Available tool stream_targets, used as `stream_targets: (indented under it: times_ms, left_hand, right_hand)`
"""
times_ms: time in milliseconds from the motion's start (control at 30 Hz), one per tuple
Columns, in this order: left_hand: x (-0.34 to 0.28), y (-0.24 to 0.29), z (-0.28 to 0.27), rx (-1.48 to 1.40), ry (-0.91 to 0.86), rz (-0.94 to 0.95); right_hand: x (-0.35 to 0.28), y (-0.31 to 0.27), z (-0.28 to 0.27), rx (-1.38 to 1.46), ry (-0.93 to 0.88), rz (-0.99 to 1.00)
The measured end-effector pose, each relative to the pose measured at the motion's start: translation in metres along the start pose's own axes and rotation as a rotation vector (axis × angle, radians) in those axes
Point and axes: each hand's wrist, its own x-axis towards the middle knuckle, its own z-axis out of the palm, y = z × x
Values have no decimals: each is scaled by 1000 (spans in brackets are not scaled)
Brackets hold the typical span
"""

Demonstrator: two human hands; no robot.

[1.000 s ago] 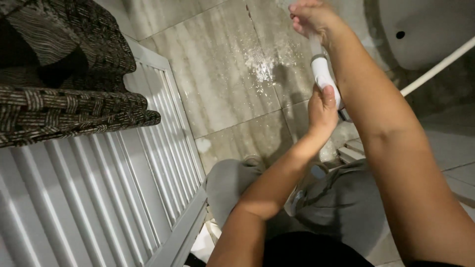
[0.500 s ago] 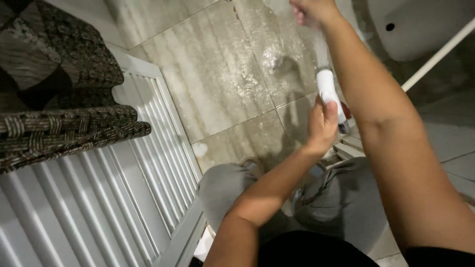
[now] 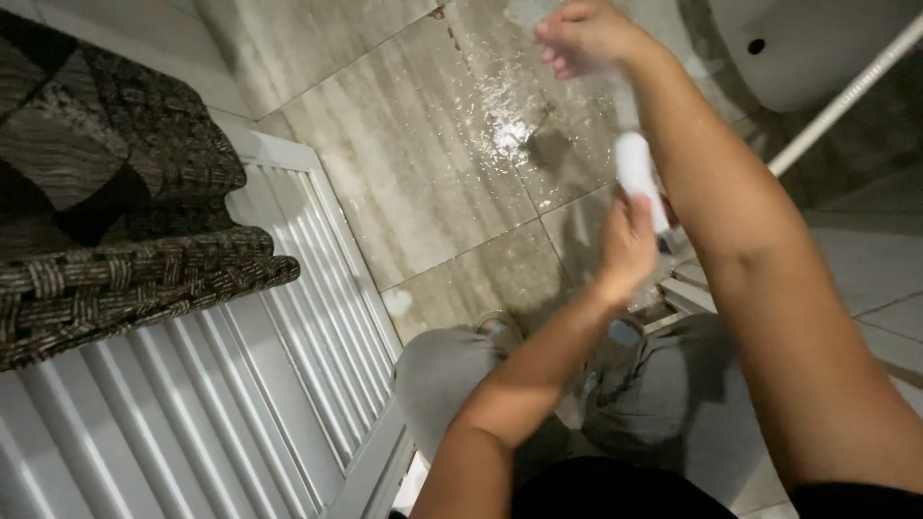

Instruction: The person sits on the bathroom floor and uses a handheld bidet sprayer to wash their hands. They rinse both hands thoroughly under the water stream, rubbing them together, and continue rinsing until the end of the clip.

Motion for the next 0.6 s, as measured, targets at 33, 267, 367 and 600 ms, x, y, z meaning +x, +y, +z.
stream_targets:
  times_ms: [33,267,367,600]
  left_hand:
    - [12,-8,-4,26,17,22]
    - [106,31,-21,-138,-50,-18]
    - [120,33,-11,-153,-113,-13]
    - [115,-25,19,161,-124,2]
  right_hand:
    - [-15,-2,-5,29,-9,19]
    - [-131,-24,-28,-19,96,33]
    - [-161,-33,-27,-256,81,-14]
    - [-205,-30,-9,-730,376,-99]
